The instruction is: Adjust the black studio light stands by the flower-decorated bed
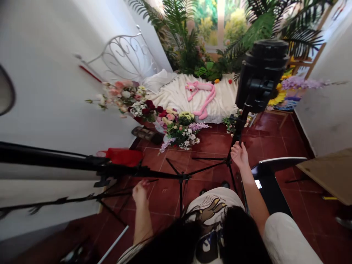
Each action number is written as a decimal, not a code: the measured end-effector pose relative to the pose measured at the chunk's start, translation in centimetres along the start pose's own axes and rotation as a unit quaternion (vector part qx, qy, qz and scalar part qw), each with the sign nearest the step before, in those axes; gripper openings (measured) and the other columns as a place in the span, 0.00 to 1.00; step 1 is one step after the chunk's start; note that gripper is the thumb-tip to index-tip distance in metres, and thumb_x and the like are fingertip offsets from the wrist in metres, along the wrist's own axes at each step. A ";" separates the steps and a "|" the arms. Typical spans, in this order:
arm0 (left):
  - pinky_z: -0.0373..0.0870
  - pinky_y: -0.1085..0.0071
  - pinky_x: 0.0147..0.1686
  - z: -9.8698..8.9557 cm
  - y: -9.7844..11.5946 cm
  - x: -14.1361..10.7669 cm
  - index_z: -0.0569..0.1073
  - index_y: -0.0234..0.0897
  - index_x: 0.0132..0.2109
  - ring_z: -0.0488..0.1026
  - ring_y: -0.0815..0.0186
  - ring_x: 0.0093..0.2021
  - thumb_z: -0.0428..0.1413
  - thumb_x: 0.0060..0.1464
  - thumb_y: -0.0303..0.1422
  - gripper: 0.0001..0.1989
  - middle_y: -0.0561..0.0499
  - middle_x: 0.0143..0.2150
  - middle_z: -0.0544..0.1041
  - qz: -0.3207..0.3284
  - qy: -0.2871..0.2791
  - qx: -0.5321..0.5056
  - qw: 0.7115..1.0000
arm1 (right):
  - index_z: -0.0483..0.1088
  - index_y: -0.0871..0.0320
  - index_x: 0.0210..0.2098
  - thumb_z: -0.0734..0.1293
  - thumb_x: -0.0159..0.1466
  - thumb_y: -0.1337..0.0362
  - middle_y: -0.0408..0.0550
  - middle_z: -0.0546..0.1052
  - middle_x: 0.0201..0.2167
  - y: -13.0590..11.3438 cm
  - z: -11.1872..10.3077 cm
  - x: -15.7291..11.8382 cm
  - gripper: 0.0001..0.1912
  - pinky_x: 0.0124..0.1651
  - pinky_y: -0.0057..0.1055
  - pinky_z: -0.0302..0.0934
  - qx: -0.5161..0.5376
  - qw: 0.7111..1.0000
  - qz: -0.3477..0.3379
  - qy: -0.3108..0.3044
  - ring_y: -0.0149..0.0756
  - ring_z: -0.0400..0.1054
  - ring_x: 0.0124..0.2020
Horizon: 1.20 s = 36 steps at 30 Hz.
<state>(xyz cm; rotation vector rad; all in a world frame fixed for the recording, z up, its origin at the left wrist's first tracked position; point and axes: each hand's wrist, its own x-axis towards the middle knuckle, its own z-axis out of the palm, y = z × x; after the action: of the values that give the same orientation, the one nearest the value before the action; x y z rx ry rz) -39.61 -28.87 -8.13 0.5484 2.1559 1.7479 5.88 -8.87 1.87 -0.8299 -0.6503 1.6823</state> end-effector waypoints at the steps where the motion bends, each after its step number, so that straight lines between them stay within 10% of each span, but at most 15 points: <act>1: 0.71 0.38 0.54 -0.2 1.7 0.7 0.70 0.46 0.35 0.80 0.52 0.42 0.52 0.51 0.46 0.11 0.53 0.31 0.79 -0.027 0.069 -0.017 0.997 | 0.67 0.50 0.34 0.61 0.69 0.46 0.37 0.59 0.21 0.1 0.2 0.1 0.16 0.23 0.28 0.55 -0.008 1.000 0.011 -0.006 0.32 0.53 0.21; 7: 0.67 0.52 0.63 3.1 9.4 1.7 0.72 0.40 0.43 0.77 0.56 0.53 0.48 0.53 0.44 0.17 0.50 0.41 0.80 0.121 0.112 -0.075 0.983 | 0.69 0.52 0.36 0.68 0.66 0.50 0.37 0.67 0.23 2.8 4.1 1.6 0.13 0.22 0.23 0.56 -0.020 0.992 0.120 -0.046 0.28 0.60 0.21; 14: 0.73 0.64 0.47 4.4 8.3 1.8 0.72 0.36 0.43 0.76 0.60 0.44 0.48 0.56 0.57 0.27 0.45 0.40 0.77 0.112 0.094 -0.142 0.979 | 0.71 0.56 0.37 0.71 0.62 0.48 0.44 0.78 0.29 10.6 12.0 1.9 0.17 0.27 0.23 0.63 -0.195 0.937 0.188 -0.219 0.28 0.69 0.26; 19: 0.72 0.70 0.36 3.7 7.6 2.5 0.73 0.36 0.33 0.74 0.65 0.35 0.50 0.51 0.67 0.35 0.47 0.33 0.75 0.085 0.037 -0.181 0.979 | 0.71 0.55 0.51 0.63 0.70 0.56 0.52 0.80 0.46 17.2 19.3 2.2 0.15 0.39 0.31 0.72 -0.362 0.860 0.051 -0.355 0.36 0.75 0.43; 25: 0.73 0.70 0.37 4.2 7.3 2.3 0.73 0.35 0.33 0.76 0.63 0.35 0.50 0.49 0.70 0.38 0.47 0.30 0.75 0.117 0.029 -0.153 0.981 | 0.58 0.57 0.70 0.61 0.67 0.70 0.59 0.62 0.71 22.6 25.4 1.8 0.31 0.73 0.50 0.53 -0.502 0.691 -0.229 -0.467 0.46 0.55 0.72; 31: 0.73 0.67 0.38 4.7 6.9 2.5 0.73 0.35 0.33 0.78 0.59 0.37 0.43 0.52 0.71 0.40 0.40 0.34 0.79 0.120 0.043 -0.101 0.987 | 0.64 0.60 0.66 0.59 0.66 0.75 0.61 0.66 0.68 22.0 28.4 2.4 0.29 0.68 0.45 0.59 -0.590 0.562 -0.251 -0.522 0.44 0.62 0.69; 36: 0.73 0.66 0.38 5.1 6.5 2.7 0.74 0.34 0.34 0.79 0.58 0.37 0.40 0.56 0.68 0.40 0.40 0.32 0.79 0.141 0.073 -0.077 0.984 | 0.71 0.58 0.60 0.63 0.66 0.71 0.56 0.78 0.56 18.5 32.9 4.2 0.23 0.56 0.34 0.66 -0.698 0.389 -0.234 -0.554 0.44 0.74 0.57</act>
<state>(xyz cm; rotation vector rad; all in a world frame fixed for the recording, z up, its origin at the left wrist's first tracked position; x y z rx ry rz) -38.98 -22.02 -2.80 0.7345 2.0970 2.1452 -31.81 -9.69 6.62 -0.1910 -3.1347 0.4794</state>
